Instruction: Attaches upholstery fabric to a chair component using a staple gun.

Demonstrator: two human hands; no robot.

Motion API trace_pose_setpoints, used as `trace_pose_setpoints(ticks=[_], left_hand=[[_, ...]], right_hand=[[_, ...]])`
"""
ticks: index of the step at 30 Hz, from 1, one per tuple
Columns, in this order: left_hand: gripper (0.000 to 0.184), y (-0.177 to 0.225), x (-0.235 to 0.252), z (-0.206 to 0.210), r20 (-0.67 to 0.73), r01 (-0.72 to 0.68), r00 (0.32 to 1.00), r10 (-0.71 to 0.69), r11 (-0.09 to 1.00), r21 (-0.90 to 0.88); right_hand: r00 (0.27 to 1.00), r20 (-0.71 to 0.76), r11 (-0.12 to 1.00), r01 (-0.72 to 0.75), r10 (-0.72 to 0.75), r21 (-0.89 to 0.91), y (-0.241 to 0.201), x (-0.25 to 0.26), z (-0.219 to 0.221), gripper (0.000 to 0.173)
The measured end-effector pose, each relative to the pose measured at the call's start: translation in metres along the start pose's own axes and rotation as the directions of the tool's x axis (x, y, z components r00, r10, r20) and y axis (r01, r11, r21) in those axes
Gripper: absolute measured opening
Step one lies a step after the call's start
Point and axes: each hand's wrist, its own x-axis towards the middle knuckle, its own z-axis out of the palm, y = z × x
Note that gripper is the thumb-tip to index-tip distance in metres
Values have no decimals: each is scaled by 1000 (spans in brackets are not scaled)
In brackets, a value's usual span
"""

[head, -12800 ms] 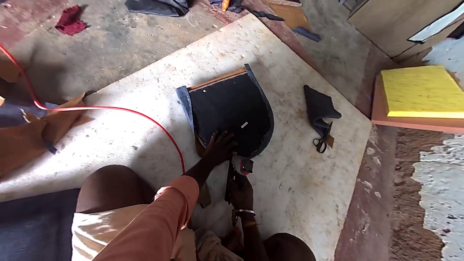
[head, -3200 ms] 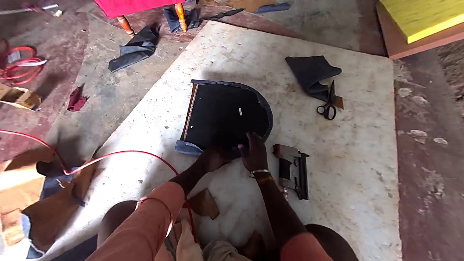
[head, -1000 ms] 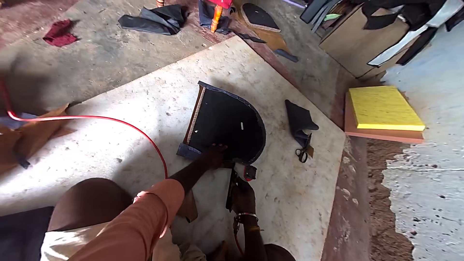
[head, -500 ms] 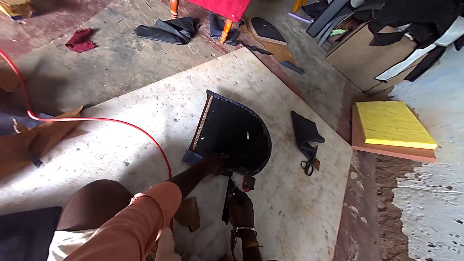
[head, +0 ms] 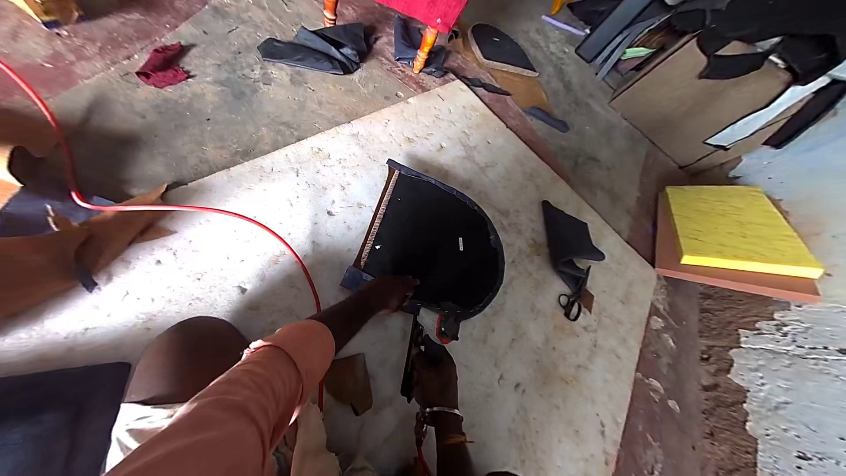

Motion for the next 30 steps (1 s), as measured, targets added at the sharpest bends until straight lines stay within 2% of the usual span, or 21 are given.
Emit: trace_pose_setpoints(ticks=[5, 7, 10, 13, 17, 19, 21, 25, 27, 30], left_hand=[[26, 5, 1, 12, -124, 50, 991, -53, 998, -28], [28, 4, -1, 5, -71, 32, 997, -32, 999, 9], [33, -3, -8, -11, 0, 29, 1000, -29, 995, 95], [26, -8, -11, -7, -55, 16, 998, -10, 994, 105], [27, -6, -9, 5, -167, 71, 984, -67, 997, 19], [27, -4, -12, 4, -172, 100, 980, -100, 995, -6], [27, -3, -13, -5, -109, 117, 987, -120, 992, -40], [27, -27, -6, -14, 14, 33, 999, -32, 999, -36], [24, -29, -8, -10, -28, 37, 999, -38, 998, -49], [23, -27, -8, -4, -119, 69, 990, -81, 993, -100]], right_hand=[[1000, -13, 986, -8, 6, -168, -4, 18, 20, 37], [1000, -24, 983, -20, 16, -181, -5, 16, 19, 37], [1000, -6, 996, -11, 10, -85, -2, 7, 13, 39], [999, 37, 999, -6, 4, 36, 0, 3, 17, 35], [1000, 27, 1000, 7, -7, -17, 1, 16, 33, 34], [1000, 8, 1000, -2, 3, -28, -2, 17, 38, 34], [1000, -16, 1000, -7, 7, -15, -5, 12, 37, 34], [1000, 17, 997, 10, -12, 76, -1, -2, 31, 33], [999, 43, 998, 5, -8, 67, -2, -2, 34, 34], [999, 48, 999, 11, -9, -40, -7, 12, 43, 37]])
